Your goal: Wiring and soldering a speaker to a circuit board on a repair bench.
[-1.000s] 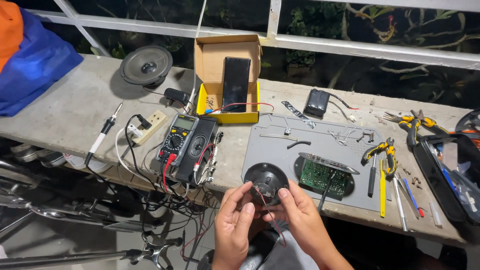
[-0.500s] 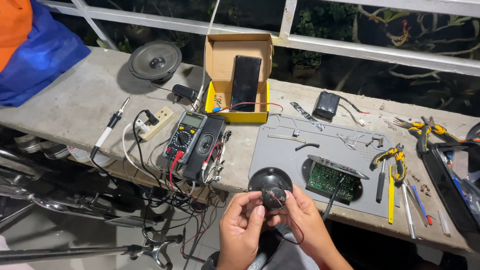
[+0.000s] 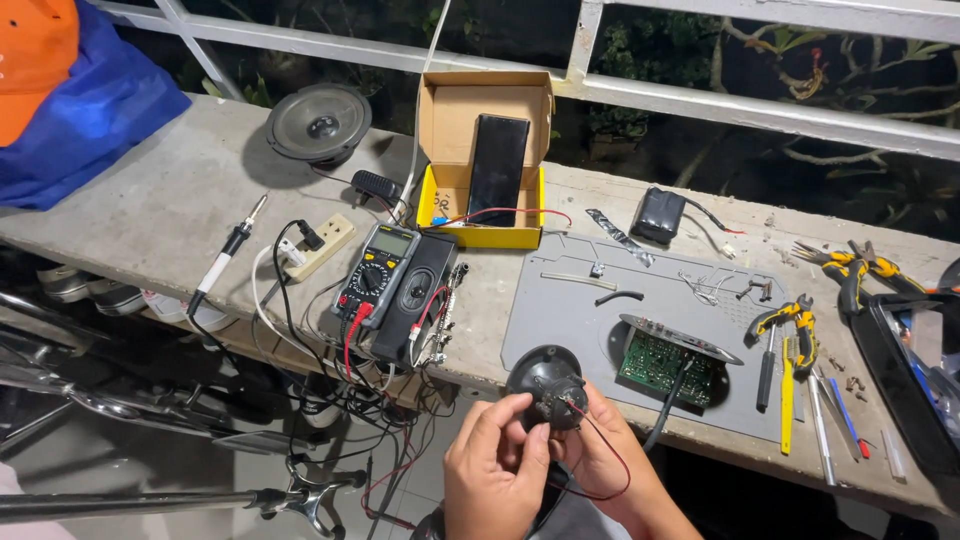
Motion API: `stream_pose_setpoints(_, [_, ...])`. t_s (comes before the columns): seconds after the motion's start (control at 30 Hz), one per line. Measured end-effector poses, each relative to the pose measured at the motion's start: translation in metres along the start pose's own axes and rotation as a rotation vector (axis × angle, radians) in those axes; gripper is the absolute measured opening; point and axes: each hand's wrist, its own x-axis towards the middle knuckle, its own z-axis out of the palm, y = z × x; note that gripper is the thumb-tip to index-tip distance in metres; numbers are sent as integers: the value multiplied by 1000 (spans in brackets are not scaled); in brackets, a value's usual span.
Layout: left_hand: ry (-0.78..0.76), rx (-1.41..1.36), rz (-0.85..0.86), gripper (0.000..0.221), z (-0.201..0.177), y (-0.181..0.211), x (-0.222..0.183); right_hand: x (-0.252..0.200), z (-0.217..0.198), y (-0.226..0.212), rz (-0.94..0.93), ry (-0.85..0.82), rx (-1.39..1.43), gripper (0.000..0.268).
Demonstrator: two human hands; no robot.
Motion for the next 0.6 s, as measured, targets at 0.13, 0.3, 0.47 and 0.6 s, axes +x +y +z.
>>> stream_pose_setpoints(0.13, [19,11,44,22,2,4,-3,4,-14,11,-20,-4,-11,29])
stream_pose_setpoints(0.3, [27,14,89,22,3,6,-6,1,3,2,13,-178,41,33])
stream_pose_setpoints(0.47, [34,56,176,14,-2,18,1,3,-11,12,72,-110,-14,26])
stream_pose_setpoints(0.6, [-45,104,202,17,-12,14,11,8,-22,22,-77,-136,83,41])
